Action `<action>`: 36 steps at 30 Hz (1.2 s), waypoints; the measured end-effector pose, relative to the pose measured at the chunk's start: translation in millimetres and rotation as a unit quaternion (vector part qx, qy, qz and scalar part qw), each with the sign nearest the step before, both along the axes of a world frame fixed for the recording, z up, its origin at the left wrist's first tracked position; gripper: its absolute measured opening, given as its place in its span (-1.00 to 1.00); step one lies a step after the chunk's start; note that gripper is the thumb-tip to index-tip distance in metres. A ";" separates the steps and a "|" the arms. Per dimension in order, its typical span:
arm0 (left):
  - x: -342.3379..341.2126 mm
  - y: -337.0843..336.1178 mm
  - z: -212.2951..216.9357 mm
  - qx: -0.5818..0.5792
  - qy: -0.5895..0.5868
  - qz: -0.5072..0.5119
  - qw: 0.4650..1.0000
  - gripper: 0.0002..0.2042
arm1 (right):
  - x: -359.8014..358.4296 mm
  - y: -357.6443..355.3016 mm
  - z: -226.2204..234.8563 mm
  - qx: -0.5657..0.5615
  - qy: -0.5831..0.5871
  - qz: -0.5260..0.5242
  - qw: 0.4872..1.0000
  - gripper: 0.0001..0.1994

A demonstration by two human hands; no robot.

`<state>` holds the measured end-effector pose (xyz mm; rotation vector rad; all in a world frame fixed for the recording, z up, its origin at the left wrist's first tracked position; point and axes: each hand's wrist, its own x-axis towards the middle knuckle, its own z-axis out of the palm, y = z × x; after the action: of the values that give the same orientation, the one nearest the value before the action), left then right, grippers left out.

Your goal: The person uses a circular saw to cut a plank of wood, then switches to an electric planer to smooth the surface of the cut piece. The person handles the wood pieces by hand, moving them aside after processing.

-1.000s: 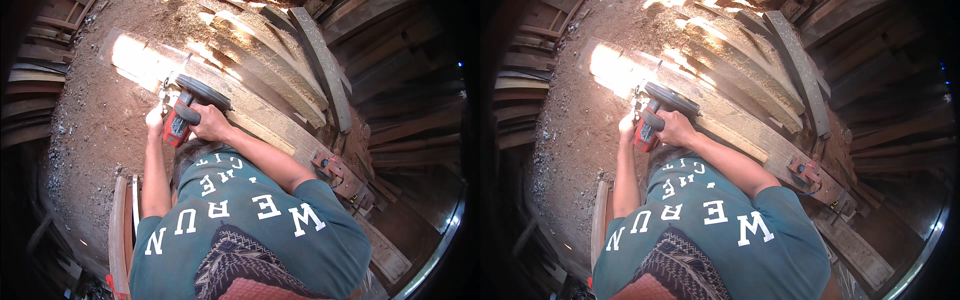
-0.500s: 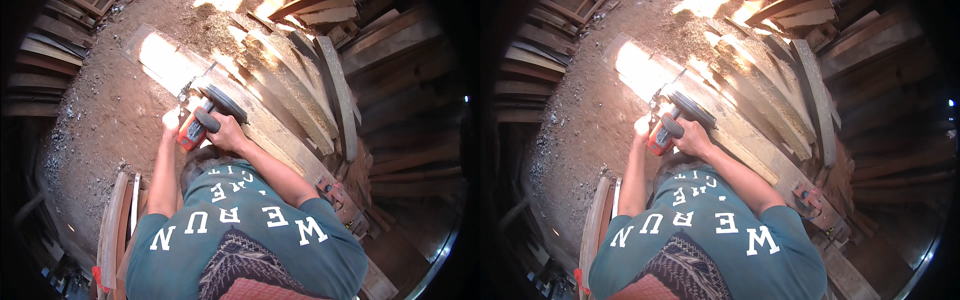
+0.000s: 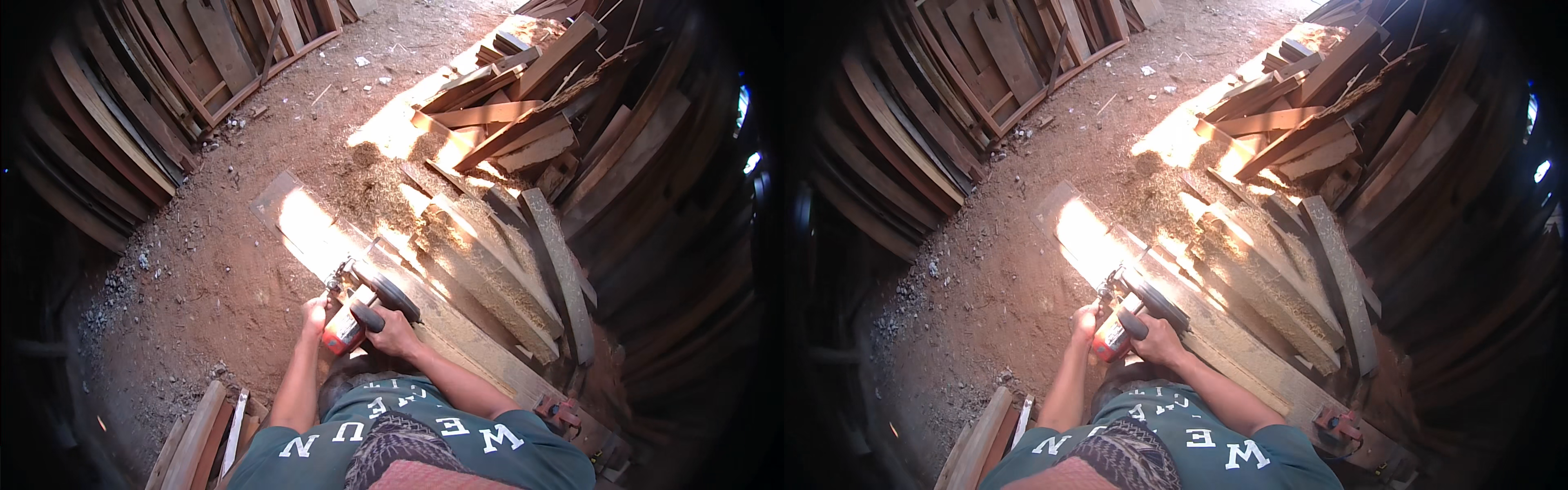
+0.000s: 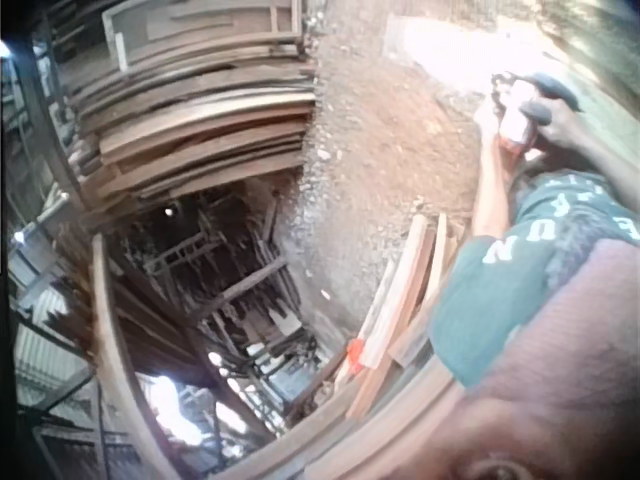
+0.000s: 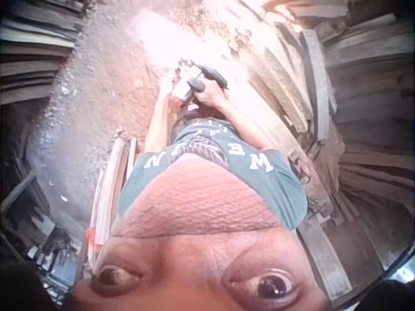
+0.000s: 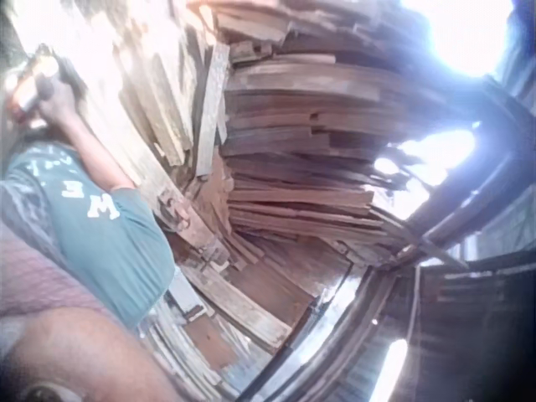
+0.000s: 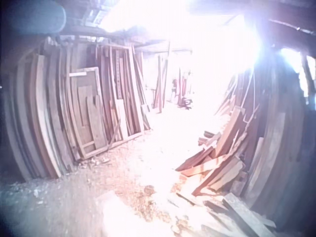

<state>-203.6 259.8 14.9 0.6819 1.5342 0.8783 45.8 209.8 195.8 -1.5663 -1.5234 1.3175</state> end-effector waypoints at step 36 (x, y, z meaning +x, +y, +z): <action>-99.0 108.0 -35.6 -0.013 -0.067 0.021 0.997 -0.77 | -75.8 86.7 -73.8 0.235 -0.147 0.113 0.954 -0.75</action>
<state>-302.5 367.8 -20.6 0.5617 1.4423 0.9158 -29.9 296.4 122.1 -1.3443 -2.0687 0.7622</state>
